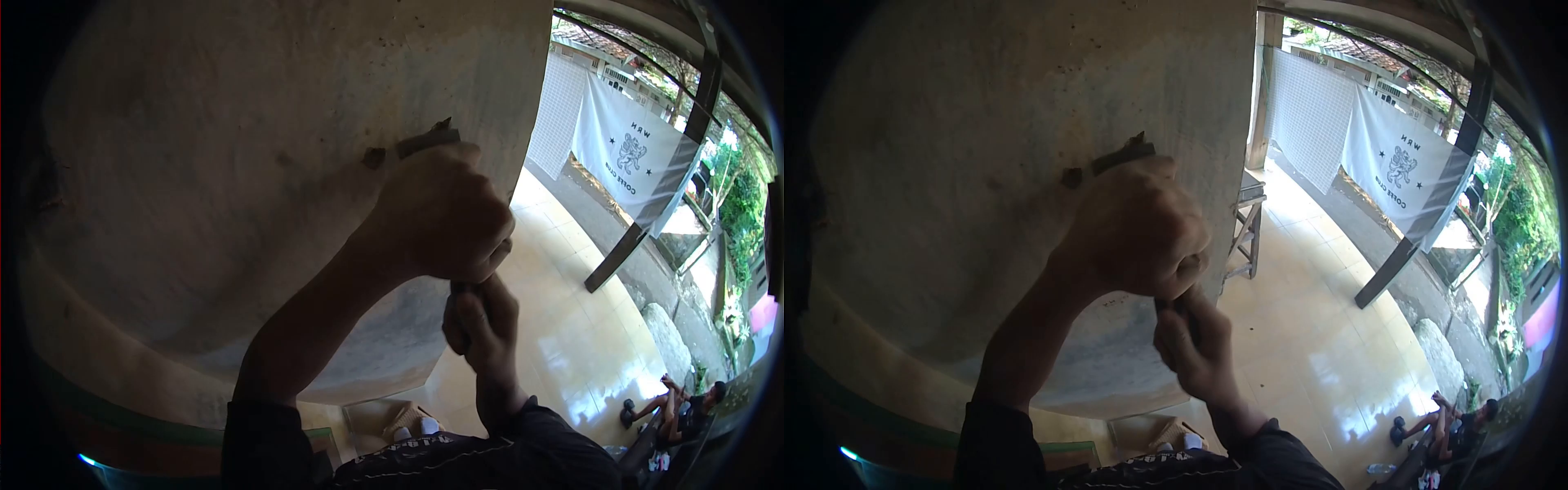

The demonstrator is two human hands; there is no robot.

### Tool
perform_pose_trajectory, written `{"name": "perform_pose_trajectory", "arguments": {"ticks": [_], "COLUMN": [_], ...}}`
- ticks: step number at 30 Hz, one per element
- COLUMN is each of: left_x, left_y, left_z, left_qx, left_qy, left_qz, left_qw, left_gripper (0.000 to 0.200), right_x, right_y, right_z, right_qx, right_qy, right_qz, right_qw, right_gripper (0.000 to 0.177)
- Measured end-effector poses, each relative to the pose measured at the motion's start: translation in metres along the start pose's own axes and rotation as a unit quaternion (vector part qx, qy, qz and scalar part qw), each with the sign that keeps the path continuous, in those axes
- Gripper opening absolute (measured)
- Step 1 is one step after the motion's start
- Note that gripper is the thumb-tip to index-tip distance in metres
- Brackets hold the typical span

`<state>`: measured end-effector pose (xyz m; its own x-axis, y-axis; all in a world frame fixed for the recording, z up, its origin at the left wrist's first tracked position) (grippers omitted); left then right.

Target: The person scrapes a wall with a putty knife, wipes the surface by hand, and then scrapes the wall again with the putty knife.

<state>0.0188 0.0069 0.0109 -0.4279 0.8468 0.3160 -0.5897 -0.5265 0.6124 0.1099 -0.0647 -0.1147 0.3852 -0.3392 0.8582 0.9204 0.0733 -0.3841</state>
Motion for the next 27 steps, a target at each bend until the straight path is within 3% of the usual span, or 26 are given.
{"name": "perform_pose_trajectory", "arguments": {"ticks": [3, 10, 15, 17, 19, 21, 27], "left_x": [-0.012, -0.003, -0.012, -0.007, 0.0, 0.001, -0.006], "left_y": [-0.007, 0.003, -0.005, -0.002, 0.008, 0.009, -0.002], "left_z": [-0.027, -0.012, -0.029, -0.027, -0.012, -0.009, -0.032], "left_qx": [0.041, 0.015, 0.007, -0.019, 0.0, 0.006, -0.008], "left_qy": [0.033, 0.022, 0.016, -0.002, 0.01, 0.019, -0.006], "left_qz": [-0.046, -0.02, -0.063, -0.067, 0.015, -0.006, -0.063], "left_qw": [0.998, 0.999, 0.998, 0.998, 1.0, 1.0, 0.998], "left_gripper": [0.016, 0.024, 0.017, 0.017, 0.02, 0.02, 0.017], "right_x": [-0.005, -0.006, -0.015, -0.013, -0.002, 0.0, -0.02], "right_y": [-0.001, -0.008, -0.006, -0.009, -0.012, -0.011, -0.009], "right_z": [-0.021, -0.009, -0.023, -0.018, -0.002, 0.004, -0.019], "right_qx": [0.005, -0.013, -0.004, -0.008, 0.014, 0.012, 0.004], "right_qy": [-0.017, -0.007, 0.014, 0.023, 0.04, 0.034, 0.043], "right_qz": [0.006, -0.016, -0.016, -0.013, -0.025, -0.034, -0.064], "right_qw": [1.0, 1.0, 1.0, 1.0, 0.999, 0.999, 0.997], "right_gripper": [0.031, 0.032, 0.035, 0.031, 0.027, 0.024, 0.04]}}
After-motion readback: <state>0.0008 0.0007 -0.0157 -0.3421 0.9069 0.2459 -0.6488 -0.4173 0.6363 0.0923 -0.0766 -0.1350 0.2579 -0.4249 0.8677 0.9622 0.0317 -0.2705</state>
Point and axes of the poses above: each hand's wrist, its own z-axis towards the middle knuckle, its own y-axis out of the back of the hand, x = y × z, the point moved 2 cm from there along z, towards the middle knuckle, and after that the axes turned 13 degrees about -x, right-handed, at the moved point
